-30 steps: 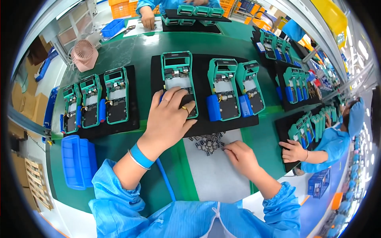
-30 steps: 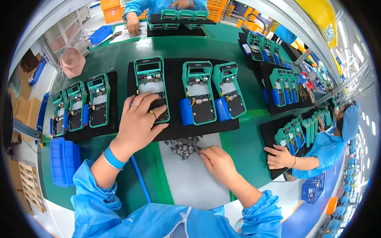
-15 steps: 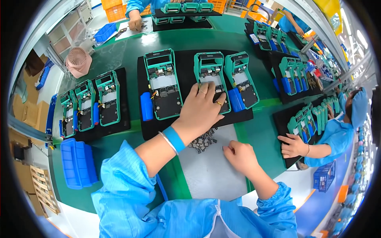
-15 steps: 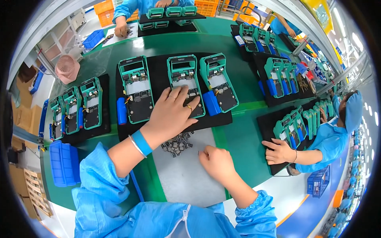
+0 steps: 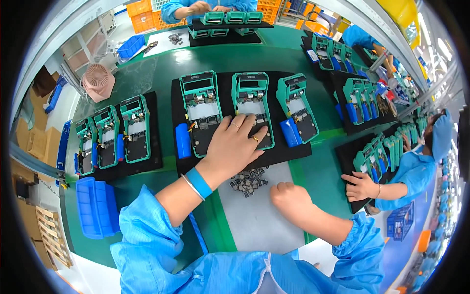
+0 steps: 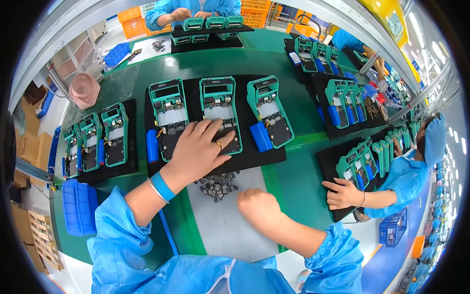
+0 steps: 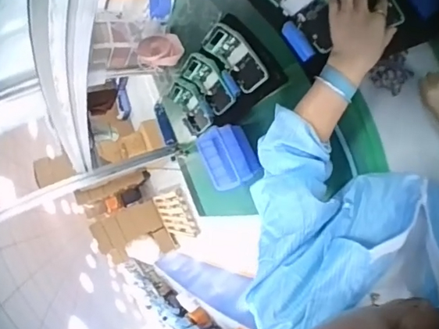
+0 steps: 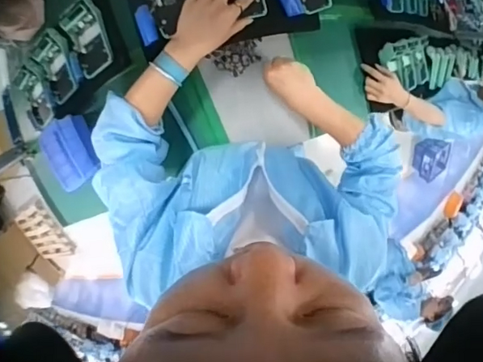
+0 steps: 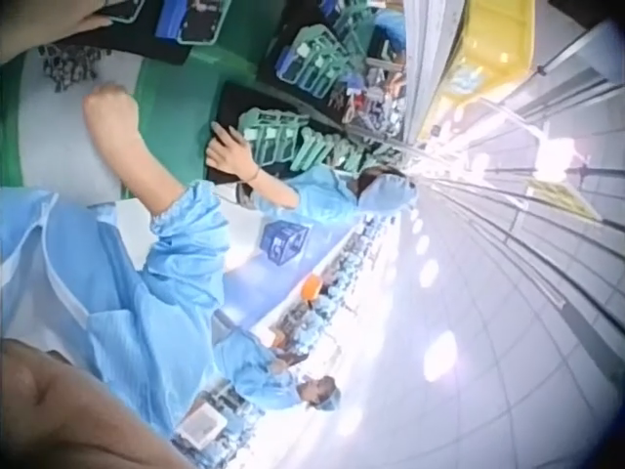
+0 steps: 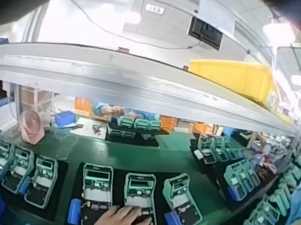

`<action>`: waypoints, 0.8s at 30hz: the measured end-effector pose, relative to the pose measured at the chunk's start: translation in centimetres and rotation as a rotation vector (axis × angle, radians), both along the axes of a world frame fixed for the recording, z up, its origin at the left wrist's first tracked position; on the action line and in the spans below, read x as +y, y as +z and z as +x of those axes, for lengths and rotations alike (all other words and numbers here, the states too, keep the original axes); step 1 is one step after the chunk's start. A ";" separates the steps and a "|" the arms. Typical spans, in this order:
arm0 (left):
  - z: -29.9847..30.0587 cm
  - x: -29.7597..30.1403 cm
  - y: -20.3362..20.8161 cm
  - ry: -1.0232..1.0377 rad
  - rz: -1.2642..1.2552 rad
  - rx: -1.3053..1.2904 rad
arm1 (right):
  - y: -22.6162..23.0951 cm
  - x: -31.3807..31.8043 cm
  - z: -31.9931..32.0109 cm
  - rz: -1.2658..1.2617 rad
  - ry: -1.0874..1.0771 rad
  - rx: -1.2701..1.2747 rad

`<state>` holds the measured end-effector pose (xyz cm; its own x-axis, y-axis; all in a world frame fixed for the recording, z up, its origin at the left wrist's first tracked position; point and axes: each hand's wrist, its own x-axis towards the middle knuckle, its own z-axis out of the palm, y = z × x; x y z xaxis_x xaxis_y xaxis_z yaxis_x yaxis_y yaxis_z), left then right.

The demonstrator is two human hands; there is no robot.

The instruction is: The person assembles internal components into electronic device housings by hand, taking PCBs, batteries, and screws from plastic bins and inserting them into the housings.

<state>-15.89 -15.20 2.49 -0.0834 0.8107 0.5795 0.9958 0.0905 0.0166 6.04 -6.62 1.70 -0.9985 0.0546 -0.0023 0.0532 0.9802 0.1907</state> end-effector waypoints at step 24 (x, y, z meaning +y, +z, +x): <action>-0.1 0.2 -0.5 -0.018 0.010 -0.162 | 4.4 9.9 -15.5 0.249 0.339 0.711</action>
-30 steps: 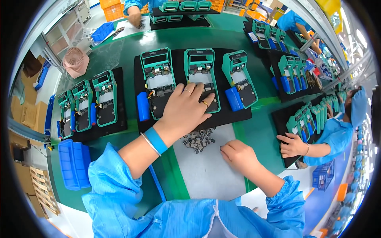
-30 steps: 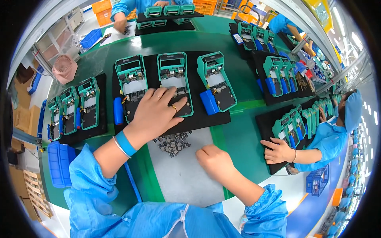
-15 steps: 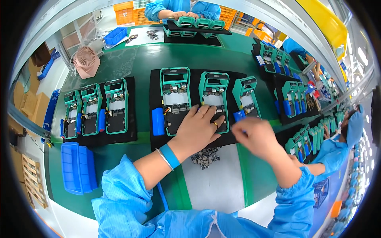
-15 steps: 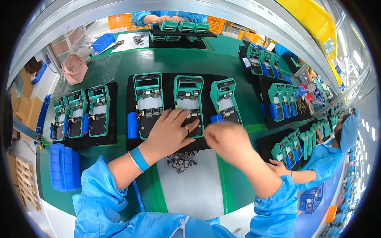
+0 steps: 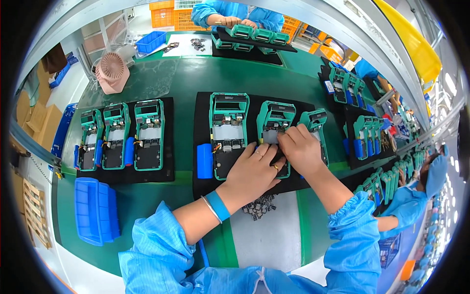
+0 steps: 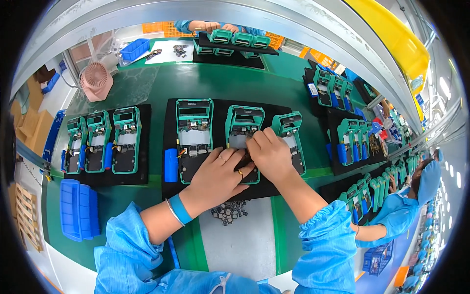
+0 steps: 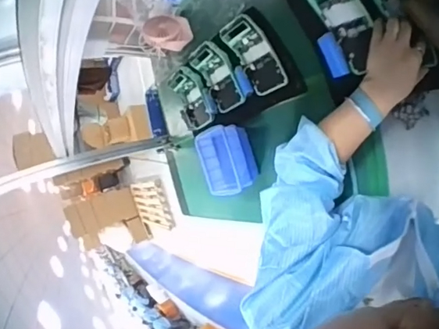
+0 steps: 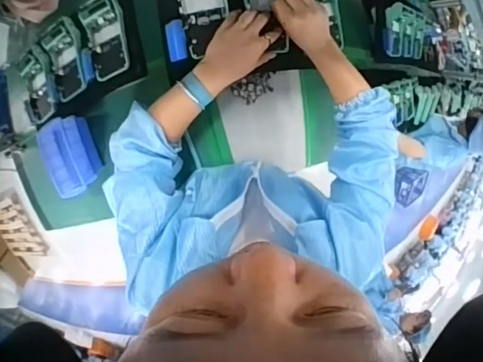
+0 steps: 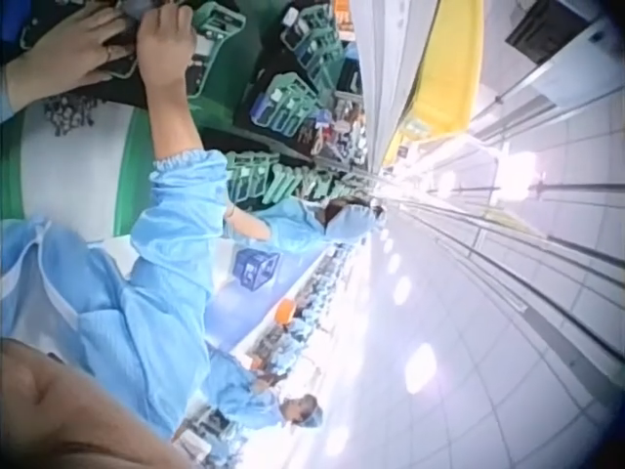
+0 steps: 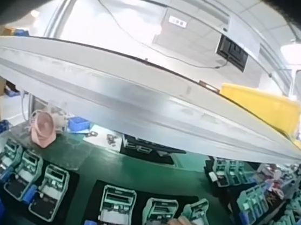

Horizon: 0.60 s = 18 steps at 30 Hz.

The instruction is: The person assembles internal components into electronic device housings by hand, taking PCBs, batteries, and screws from plastic bins and inserting them into the housings.

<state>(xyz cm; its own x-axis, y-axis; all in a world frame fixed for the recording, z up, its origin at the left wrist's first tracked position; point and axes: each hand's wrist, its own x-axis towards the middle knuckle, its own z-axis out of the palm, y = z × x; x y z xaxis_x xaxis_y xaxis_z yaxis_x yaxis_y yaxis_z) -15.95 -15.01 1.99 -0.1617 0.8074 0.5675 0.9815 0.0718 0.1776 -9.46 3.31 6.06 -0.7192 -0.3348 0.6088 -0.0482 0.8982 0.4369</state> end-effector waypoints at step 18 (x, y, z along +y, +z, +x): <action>0.0 0.1 0.4 0.002 -0.034 0.054 | 2.2 -0.5 -0.6 0.109 -0.181 -0.076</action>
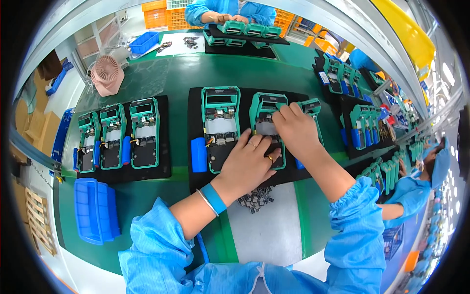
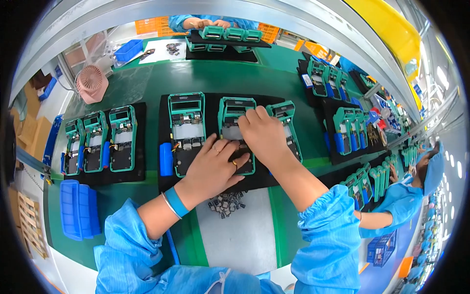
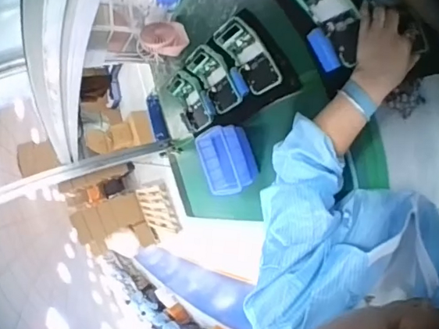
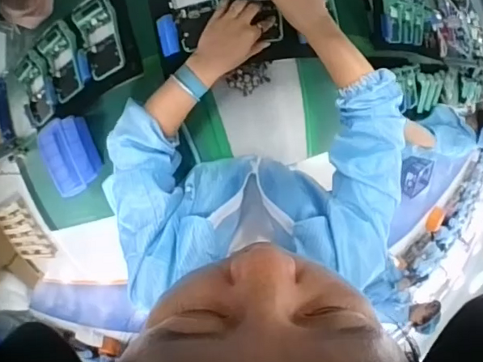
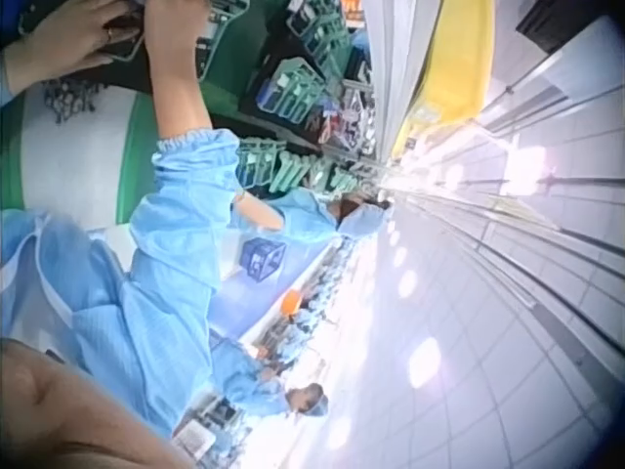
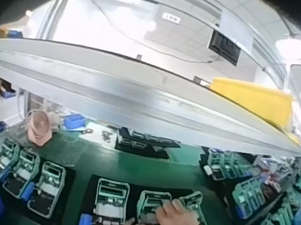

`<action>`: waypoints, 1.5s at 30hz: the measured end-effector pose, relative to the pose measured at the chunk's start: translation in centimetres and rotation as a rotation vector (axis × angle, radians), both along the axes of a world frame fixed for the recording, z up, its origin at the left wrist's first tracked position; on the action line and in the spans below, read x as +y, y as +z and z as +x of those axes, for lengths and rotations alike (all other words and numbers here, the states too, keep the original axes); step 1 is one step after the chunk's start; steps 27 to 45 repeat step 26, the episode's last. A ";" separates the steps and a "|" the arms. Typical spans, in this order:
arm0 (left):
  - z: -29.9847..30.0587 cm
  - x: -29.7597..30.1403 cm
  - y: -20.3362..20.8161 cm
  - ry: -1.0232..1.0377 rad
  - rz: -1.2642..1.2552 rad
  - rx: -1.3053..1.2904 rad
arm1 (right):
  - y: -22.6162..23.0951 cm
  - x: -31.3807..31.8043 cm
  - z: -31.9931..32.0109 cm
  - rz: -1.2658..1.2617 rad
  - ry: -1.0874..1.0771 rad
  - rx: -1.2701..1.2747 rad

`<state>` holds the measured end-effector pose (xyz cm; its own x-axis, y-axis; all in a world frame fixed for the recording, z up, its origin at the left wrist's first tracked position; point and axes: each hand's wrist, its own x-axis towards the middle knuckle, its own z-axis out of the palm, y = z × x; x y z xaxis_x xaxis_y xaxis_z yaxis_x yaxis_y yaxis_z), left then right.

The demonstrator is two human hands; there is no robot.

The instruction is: The person assembles internal components into electronic device housings by hand, taking PCBs, batteries, and screws from plastic bins and inserting them into the housings.

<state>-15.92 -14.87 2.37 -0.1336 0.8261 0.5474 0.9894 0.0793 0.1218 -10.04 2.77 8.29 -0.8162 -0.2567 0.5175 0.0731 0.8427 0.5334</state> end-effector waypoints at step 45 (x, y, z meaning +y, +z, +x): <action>4.2 3.2 4.1 -0.073 -0.005 -0.011 | -10.0 -6.4 16.3 -1.031 0.060 -0.187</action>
